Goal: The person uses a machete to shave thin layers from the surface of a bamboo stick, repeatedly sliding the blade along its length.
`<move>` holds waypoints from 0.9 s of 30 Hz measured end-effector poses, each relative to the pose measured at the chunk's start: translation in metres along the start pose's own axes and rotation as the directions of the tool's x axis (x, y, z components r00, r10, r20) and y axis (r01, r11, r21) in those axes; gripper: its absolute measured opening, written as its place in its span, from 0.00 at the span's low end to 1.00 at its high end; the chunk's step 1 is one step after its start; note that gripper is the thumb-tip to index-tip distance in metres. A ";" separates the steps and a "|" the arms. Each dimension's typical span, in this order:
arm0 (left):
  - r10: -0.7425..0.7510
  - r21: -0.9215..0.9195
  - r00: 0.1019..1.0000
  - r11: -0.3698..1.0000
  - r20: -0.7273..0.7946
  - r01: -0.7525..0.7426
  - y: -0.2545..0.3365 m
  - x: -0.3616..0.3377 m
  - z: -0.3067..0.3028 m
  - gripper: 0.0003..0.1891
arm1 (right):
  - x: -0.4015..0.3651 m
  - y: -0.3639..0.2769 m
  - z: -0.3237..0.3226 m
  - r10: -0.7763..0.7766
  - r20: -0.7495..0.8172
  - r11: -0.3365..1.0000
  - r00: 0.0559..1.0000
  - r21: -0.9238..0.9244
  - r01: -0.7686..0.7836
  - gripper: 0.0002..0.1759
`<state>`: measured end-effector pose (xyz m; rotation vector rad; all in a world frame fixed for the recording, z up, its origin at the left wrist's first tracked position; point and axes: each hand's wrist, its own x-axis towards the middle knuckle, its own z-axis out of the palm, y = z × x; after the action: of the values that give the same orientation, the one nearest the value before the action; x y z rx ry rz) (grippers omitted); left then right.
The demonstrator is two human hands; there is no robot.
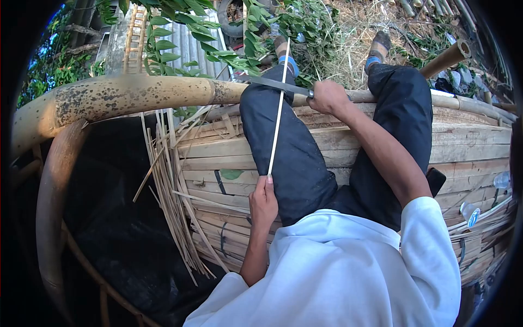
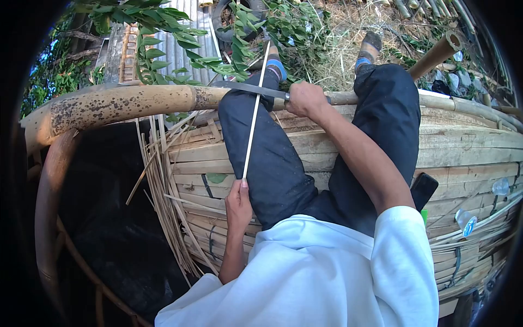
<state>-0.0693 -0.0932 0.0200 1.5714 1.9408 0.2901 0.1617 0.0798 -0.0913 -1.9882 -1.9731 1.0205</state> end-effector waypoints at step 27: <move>-0.019 -0.101 0.996 0.994 0.093 0.028 -0.032 -0.013 -0.016 0.16 | 0.034 0.055 -0.005 0.410 -0.022 0.877 0.912 0.283 -0.387 0.20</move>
<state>-0.1028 -0.1107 0.0195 1.4696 1.8435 0.2977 0.2067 0.1066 -0.1299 -2.2783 -1.3156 1.1959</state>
